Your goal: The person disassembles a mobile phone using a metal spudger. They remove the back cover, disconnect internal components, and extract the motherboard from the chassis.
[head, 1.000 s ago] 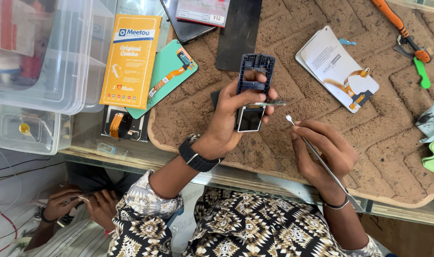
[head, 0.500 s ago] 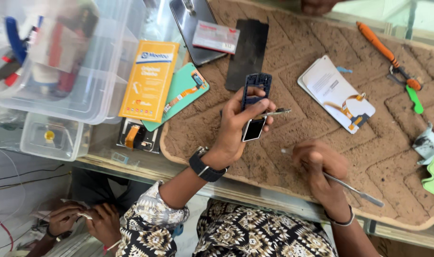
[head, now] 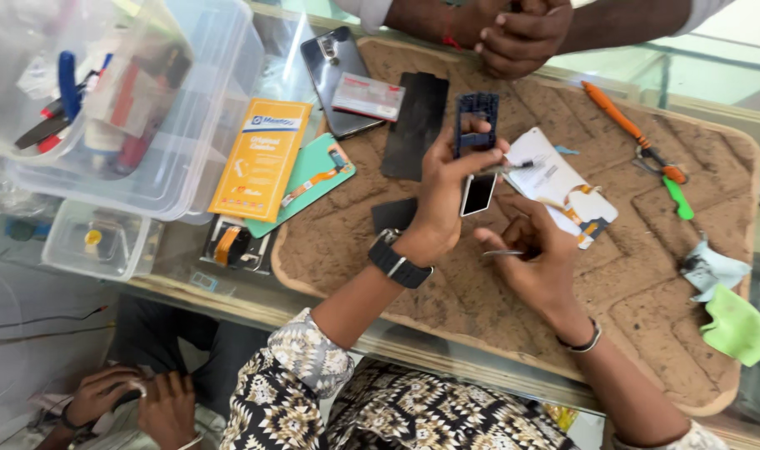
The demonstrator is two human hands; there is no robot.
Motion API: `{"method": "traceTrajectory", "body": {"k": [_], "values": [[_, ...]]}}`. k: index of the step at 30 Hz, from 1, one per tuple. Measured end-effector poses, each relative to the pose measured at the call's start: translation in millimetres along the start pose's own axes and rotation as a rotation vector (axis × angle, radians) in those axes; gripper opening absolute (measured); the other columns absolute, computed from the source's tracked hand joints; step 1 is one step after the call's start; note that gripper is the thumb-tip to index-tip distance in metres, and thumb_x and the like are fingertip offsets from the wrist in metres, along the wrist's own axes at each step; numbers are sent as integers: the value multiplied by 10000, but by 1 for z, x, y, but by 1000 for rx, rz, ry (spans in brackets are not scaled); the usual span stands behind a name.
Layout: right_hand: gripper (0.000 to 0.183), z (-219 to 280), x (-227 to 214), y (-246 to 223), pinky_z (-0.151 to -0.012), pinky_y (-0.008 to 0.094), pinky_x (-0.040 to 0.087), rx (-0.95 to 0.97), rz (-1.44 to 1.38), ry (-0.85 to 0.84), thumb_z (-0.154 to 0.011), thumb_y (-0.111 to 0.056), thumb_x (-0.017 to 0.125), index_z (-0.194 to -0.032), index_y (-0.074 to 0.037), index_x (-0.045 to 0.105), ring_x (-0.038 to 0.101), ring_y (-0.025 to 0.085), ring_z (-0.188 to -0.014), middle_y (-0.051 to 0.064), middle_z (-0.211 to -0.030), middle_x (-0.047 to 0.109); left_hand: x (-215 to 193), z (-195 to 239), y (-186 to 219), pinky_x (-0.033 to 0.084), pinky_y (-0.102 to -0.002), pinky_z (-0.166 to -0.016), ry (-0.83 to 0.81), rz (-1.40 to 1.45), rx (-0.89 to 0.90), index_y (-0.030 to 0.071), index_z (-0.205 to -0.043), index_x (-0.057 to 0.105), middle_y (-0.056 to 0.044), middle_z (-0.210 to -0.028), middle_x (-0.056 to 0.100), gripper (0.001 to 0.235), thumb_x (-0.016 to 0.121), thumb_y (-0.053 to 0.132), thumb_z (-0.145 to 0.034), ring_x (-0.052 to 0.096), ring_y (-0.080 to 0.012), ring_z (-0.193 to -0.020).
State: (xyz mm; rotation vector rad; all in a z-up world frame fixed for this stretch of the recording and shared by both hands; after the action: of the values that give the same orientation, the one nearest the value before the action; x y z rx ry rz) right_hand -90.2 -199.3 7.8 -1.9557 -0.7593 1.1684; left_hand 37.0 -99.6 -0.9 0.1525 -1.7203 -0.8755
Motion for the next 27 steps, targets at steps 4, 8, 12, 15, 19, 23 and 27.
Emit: {"method": "traceTrajectory", "body": {"k": [4,8,12,15,19,23,27], "values": [[370,-1,-2,-2,-504,199,355,-36,100,17,-827,-101,882,-1059,8,615,474,20,-576,-17,-690,556,3,1,-16,578,-317,-858,-168,12,-11,31,-1216,543,-121,-1074,690,343,650,-57,-902,678,-188,-933],[585,2,0,-8,-547,206,398,-128,68,58,-859,-83,845,-1368,61,595,481,46,-658,23,-836,589,-5,6,-18,594,-331,-833,-141,47,-65,58,-1213,513,-119,-1048,692,344,624,-47,-905,682,-188,-906],[525,1,-3,-8,-487,248,386,-153,222,81,-839,-95,862,-1292,51,641,517,72,-554,57,-829,662,-5,13,-19,581,-325,-822,-104,28,-79,40,-1268,546,-122,-1039,681,282,596,35,-991,668,-177,-897],[441,3,-6,-7,-486,290,366,-159,313,65,-831,-117,898,-1200,2,689,509,106,-512,54,-668,610,-6,16,-22,597,-332,-761,-79,142,-155,76,-1205,544,-115,-1000,695,205,586,174,-1030,690,-185,-864],[435,4,-14,-8,-519,299,431,-381,350,14,-856,-96,867,-1249,-34,692,564,112,-561,52,-733,640,-9,17,-26,593,-282,-776,4,21,-246,49,-1164,596,-91,-977,701,247,565,281,-1085,698,-158,-876],[532,3,-16,-2,-557,290,478,-452,329,-29,-884,-89,847,-1356,15,626,618,106,-628,66,-842,694,-9,25,-25,579,-264,-662,-50,-42,-290,80,-1161,618,-54,-946,706,281,543,335,-1070,686,-126,-787],[527,1,-23,-2,-545,256,446,-430,312,123,-906,-85,855,-1360,3,601,590,78,-598,58,-873,724,2,28,-24,591,-254,-678,-132,-99,-237,62,-1192,630,-60,-958,712,301,566,335,-1082,681,-118,-765]]}}
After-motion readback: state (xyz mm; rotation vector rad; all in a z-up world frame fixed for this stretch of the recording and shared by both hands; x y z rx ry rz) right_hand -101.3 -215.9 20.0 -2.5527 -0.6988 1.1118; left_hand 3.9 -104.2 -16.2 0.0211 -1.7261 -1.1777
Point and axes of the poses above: each hand's wrist, its own z-axis away from the middle knuckle, its own x-axis out of the palm, y = z × x, the point moved 2 cm from there along -z, towards the middle knuckle
